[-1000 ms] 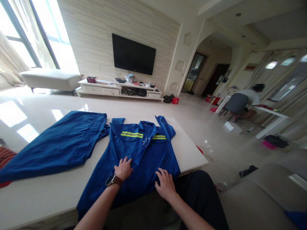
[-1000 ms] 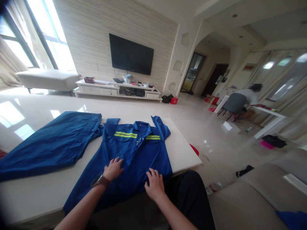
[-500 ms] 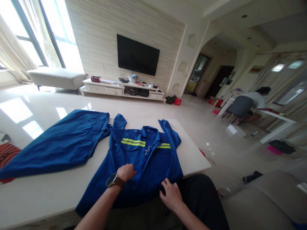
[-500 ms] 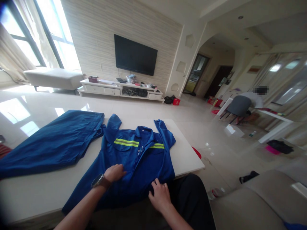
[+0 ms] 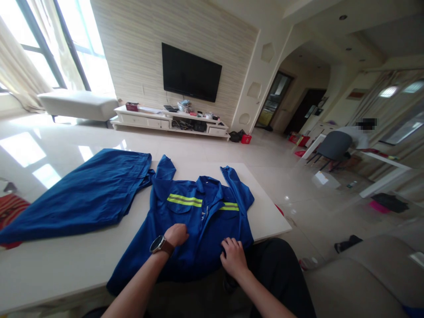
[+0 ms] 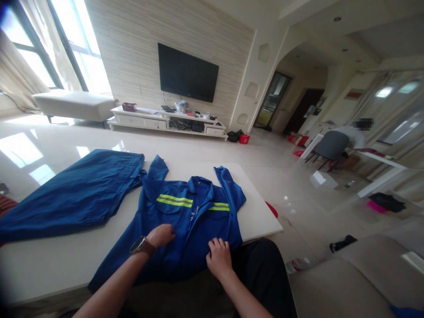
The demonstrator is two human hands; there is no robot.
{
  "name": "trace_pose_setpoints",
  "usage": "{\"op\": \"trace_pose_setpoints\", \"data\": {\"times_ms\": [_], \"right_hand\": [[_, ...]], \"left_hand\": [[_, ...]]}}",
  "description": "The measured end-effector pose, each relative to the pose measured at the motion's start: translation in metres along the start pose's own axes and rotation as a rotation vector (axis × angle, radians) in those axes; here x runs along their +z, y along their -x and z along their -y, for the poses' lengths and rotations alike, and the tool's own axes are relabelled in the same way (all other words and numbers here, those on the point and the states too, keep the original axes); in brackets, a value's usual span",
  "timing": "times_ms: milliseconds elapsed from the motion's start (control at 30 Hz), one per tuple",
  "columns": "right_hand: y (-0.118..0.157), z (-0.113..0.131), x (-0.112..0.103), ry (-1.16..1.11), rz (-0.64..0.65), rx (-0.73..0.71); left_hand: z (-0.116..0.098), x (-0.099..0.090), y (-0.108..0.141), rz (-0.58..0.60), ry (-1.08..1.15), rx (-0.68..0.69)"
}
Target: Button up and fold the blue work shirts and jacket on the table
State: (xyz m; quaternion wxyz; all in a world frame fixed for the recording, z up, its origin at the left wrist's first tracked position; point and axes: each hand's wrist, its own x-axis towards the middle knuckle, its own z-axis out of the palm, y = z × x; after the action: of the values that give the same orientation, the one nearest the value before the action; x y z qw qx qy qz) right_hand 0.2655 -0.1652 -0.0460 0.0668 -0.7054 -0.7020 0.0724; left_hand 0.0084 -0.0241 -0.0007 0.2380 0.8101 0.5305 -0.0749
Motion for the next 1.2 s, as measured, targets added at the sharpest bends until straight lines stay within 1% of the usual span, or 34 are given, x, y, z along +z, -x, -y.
{"op": "trace_pose_setpoints", "data": {"times_ms": [100, 200, 267, 333, 400, 433, 467, 533, 600, 667, 733, 767, 867, 933, 1033, 1100, 1200], "right_hand": [[0.007, -0.002, 0.002, -0.009, -0.035, 0.047], [-0.006, -0.011, 0.008, -0.124, -0.087, 0.105], [-0.026, -0.017, 0.013, -0.201, -0.136, 0.124], [-0.053, -0.019, 0.016, -0.265, -0.176, 0.159], [-0.083, -0.017, 0.016, -0.328, -0.191, 0.209], [-0.098, -0.013, 0.015, -0.357, -0.187, 0.208], [-0.111, -0.007, 0.015, -0.382, -0.176, 0.178], [-0.135, 0.006, 0.014, -0.401, -0.141, 0.062], [-0.153, 0.021, 0.016, -0.371, -0.080, -0.036], [-0.164, 0.033, 0.021, -0.297, 0.000, -0.027], [-0.170, 0.041, 0.027, -0.206, 0.055, 0.021], [-0.170, 0.044, 0.031, -0.161, 0.062, 0.039], [-0.169, 0.047, 0.038, -0.054, 0.015, 0.052], [-0.168, 0.048, 0.041, -0.019, -0.016, 0.054], [-0.168, 0.050, 0.040, -0.014, -0.048, 0.059], [-0.168, 0.051, 0.039, -0.026, -0.071, 0.058], [-0.169, 0.051, 0.037, -0.041, -0.093, 0.044]], "left_hand": [[-0.007, -0.007, 0.005, 0.036, -0.001, 0.007], [-0.010, -0.008, 0.006, 0.028, 0.056, 0.037], [-0.010, -0.008, 0.004, 0.027, 0.085, 0.058], [-0.009, -0.007, 0.002, 0.028, 0.095, 0.059], [-0.009, -0.007, 0.000, 0.035, 0.099, 0.059], [-0.008, -0.007, -0.001, 0.041, 0.104, 0.061], [-0.008, -0.007, -0.001, 0.044, 0.109, 0.063], [-0.007, -0.008, -0.002, 0.044, 0.116, 0.070], [-0.006, -0.009, -0.002, 0.044, 0.120, 0.077], [-0.006, -0.011, 0.000, 0.045, 0.125, 0.083], [-0.006, -0.012, 0.002, 0.043, 0.127, 0.094], [-0.007, -0.013, 0.003, 0.036, 0.122, 0.102], [-0.008, -0.013, 0.005, 0.023, 0.096, 0.115], [-0.011, -0.011, 0.004, 0.045, 0.090, 0.102], [-0.019, -0.005, 0.002, 0.114, 0.096, 0.081], [-0.028, 0.000, 0.004, 0.167, 0.100, 0.080], [-0.046, 0.011, 0.013, 0.314, 0.156, 0.062]]}}
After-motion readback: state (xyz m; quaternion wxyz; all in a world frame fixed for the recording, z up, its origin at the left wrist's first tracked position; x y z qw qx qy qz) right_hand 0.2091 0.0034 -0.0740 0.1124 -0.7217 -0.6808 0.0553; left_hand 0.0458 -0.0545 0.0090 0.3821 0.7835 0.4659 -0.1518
